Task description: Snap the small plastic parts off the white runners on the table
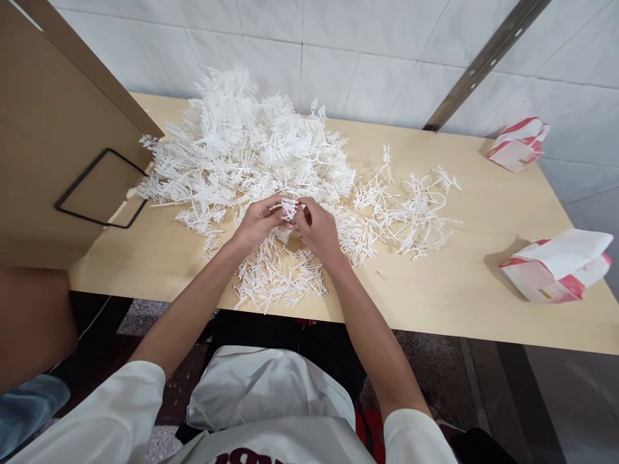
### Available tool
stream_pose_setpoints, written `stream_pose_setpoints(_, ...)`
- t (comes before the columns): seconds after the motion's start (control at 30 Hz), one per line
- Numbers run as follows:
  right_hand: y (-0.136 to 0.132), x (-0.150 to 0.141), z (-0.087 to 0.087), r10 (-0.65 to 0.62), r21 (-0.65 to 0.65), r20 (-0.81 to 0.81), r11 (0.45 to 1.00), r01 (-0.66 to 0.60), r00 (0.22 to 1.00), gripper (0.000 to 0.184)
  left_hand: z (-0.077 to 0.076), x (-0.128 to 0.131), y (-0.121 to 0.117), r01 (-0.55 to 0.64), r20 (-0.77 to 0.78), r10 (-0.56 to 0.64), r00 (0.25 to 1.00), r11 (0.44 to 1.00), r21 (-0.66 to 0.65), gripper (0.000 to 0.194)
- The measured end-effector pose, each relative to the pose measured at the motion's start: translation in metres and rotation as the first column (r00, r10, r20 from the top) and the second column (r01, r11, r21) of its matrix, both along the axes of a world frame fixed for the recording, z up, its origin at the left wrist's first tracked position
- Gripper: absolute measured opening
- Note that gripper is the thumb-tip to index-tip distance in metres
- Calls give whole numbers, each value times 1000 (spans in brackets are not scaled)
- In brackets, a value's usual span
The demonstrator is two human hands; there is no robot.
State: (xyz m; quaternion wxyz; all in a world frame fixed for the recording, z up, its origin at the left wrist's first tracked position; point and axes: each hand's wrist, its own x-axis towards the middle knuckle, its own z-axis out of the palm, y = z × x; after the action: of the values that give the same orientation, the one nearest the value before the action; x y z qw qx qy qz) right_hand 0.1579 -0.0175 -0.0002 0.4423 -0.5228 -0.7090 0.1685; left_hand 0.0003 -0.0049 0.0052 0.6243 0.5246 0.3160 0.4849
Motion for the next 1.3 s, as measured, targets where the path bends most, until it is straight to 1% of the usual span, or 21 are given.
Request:
stream_pose_setpoints(0.07,0,0,-1,-48,-8,-42,999,47,998,9,4,1,-3,28,-20,-28,999,1000,0,33)
stream_pose_setpoints(0.13,0,0,-1,-70,-13,-78,997,70,994,8,6,2,-4,18,-56,-17,998,1000,20,35)
stream_pose_setpoints(0.17,-1,-1,-1,-69,-17,-100,998,68,993,9,6,3,-4,-6,-81,9,997,999,43,34)
stream_pose_setpoints(0.23,-3,-2,2,-31,-23,-153,999,27,988,16,5,3,-4,-80,-168,102,980,988,130,29)
stream_pose_setpoints(0.33,-5,-3,7,75,-4,-187,997,-77,980,25,1,3,-4,-171,-327,271,905,937,304,14)
stream_pose_setpoints(0.43,-6,-3,11,155,34,-122,988,-152,980,23,-2,1,-4,-195,-402,387,830,876,440,10)
stream_pose_setpoints(0.53,-6,-4,12,167,50,-97,985,-163,981,18,-6,0,-4,-176,-421,472,774,800,573,14)
stream_pose_setpoints(0.6,-6,-4,11,147,55,-109,988,-142,983,11,-8,0,-3,-147,-430,492,757,769,623,14)
stream_pose_setpoints(0.67,-6,-4,10,115,60,-127,992,-108,985,8,-9,0,-2,-118,-446,480,756,770,628,12)
stream_pose_setpoints(0.8,-2,0,9,61,56,-159,997,-53,985,10,-7,0,0,-63,-460,409,788,797,600,4)
stream_pose_setpoints(0.87,-1,2,9,49,41,-179,998,-42,983,12,-5,-2,0,-48,-462,394,795,799,600,7)
stream_pose_setpoints(0.93,0,3,9,48,21,-193,999,-45,980,13,-3,-2,-2,-37,-473,411,779,783,621,11)
stream_pose_setpoints(1.03,0,4,9,88,-9,-187,996,-91,978,17,-1,-2,-6,-13,-505,477,719,735,678,11)
stream_pose_setpoints(1.1,0,5,9,112,-25,-159,993,-117,981,18,-1,-1,-9,7,-535,524,663,710,704,11)
stream_pose_setpoints(1.17,0,5,8,108,-8,-92,994,-109,990,18,-2,0,-11,19,-566,546,618,709,705,12)
stream_pose_setpoints(1.23,0,6,7,77,42,-7,996,-76,997,18,-3,1,-11,29,-589,525,614,732,681,10)
stream_pose_setpoints(1.3,0,7,4,46,108,69,993,-53,997,17,-4,0,-9,52,-605,471,642,760,647,6)
